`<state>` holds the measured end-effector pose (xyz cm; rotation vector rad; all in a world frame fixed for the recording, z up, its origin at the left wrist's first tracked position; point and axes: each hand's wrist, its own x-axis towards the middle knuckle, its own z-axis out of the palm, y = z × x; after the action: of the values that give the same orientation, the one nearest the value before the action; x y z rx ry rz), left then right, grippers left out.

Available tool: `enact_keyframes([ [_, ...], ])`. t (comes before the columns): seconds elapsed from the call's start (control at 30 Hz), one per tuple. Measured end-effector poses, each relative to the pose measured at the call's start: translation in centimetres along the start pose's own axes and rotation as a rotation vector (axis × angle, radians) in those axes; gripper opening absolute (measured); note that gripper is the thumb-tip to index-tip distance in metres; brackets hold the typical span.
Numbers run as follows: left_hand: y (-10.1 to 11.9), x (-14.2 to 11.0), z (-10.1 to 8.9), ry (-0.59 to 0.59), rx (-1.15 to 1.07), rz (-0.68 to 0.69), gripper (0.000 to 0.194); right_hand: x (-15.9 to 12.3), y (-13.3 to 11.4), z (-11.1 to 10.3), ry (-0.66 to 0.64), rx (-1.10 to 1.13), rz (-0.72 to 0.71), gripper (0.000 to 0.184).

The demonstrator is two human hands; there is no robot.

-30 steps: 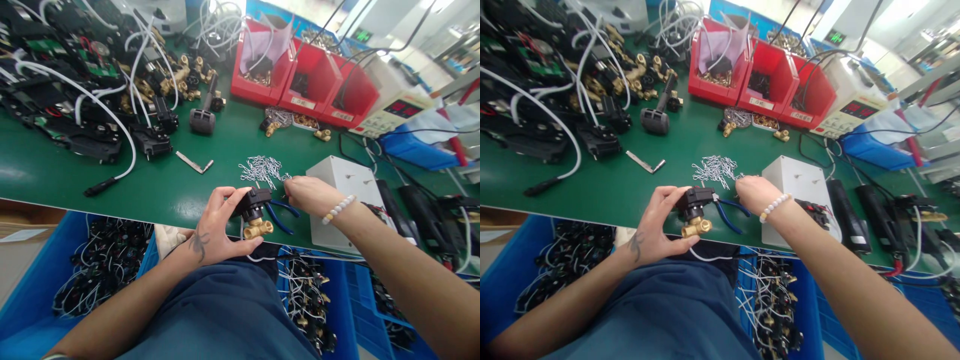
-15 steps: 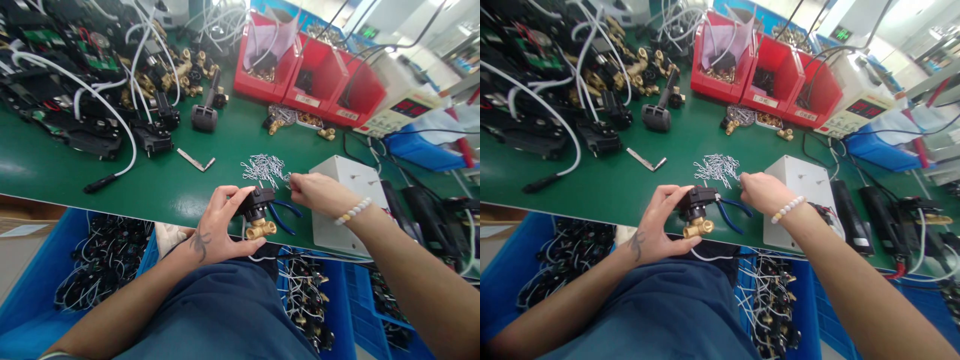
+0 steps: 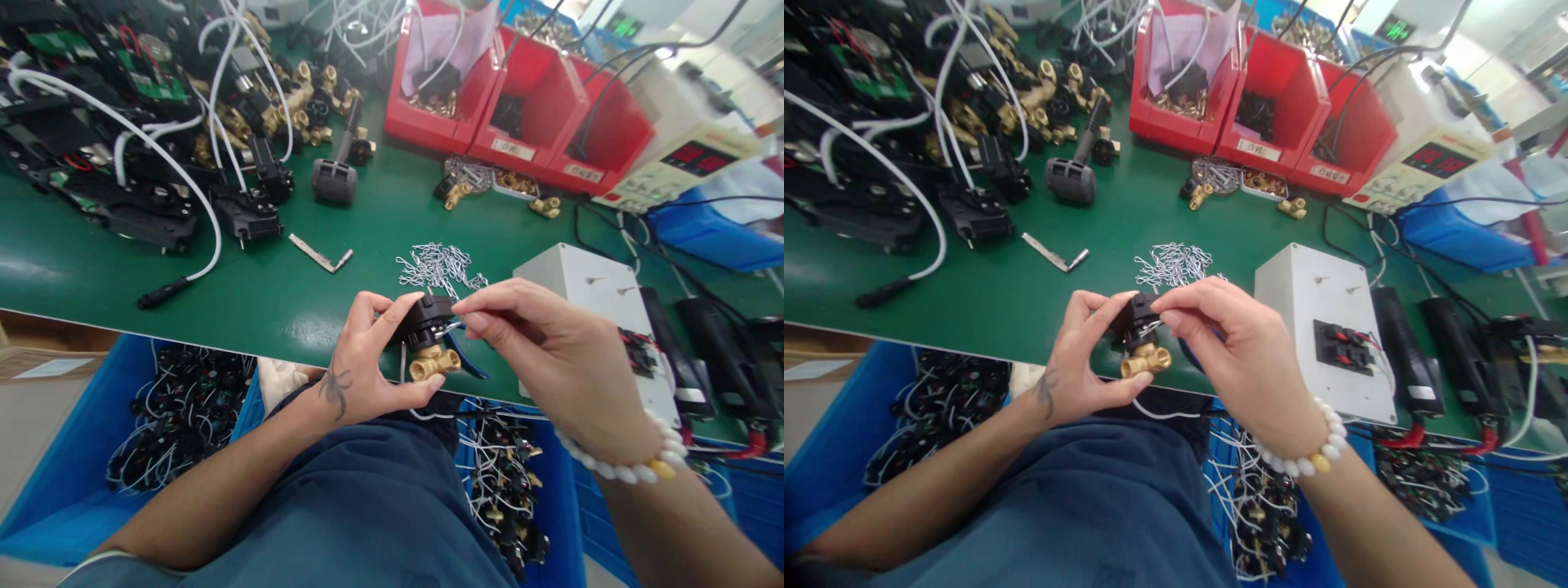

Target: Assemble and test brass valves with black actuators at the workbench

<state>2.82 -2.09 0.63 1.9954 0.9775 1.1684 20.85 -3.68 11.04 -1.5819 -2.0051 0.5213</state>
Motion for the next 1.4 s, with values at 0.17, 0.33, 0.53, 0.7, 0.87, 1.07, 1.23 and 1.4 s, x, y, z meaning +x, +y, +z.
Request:
enact_keyframes([
  [0.17, -0.1, 0.1, 0.0, -0.013, -0.014, 0.005, 0.073, -0.3, -0.1, 1.2, 0.025, -0.133, -0.079, 0.013],
  [0.33, -0.2, 0.1, 0.0, -0.015, -0.010, 0.017, 0.072, -0.1, -0.2, 1.5, 0.012, -0.128, -0.099, 0.015],
  [0.53, -0.4, 0.0, 0.3, 0.010, -0.018, 0.030, 0.072, -0.2, -0.2, 1.3, -0.014, -0.130, -0.114, 0.015],
  [0.7, -0.6, 0.0, 0.3, -0.002, -0.019, 0.005, 0.074, -0.3, -0.2, 1.6, -0.001, -0.213, -0.226, 0.019],
  [0.87, -0.4, 0.1, 0.0, -0.019, -0.037, 0.023, 0.072, -0.1, -0.3, 1.9, -0.039, -0.081, -0.130, 0.018],
  [1.07, -0.4, 0.0, 0.1, -0.024, -0.046, -0.011, 0.073, -1.4, 2.5, 1.3, 0.155, -0.226, 0.013, 0.041],
  [1.23, -0.5, -0.1, 0.3, 0.005, -0.069, -0.010, 0.073, -4.5, 5.3, 3.2, -0.134, -0.726, 0.071, 0.062],
  [1.4, -0.4, 0.0, 0.2, 0.010, -0.068, -0.013, 0.072, -5.6, 5.4, 4.5, -0.127, -0.698, 0.141, 0.053],
])
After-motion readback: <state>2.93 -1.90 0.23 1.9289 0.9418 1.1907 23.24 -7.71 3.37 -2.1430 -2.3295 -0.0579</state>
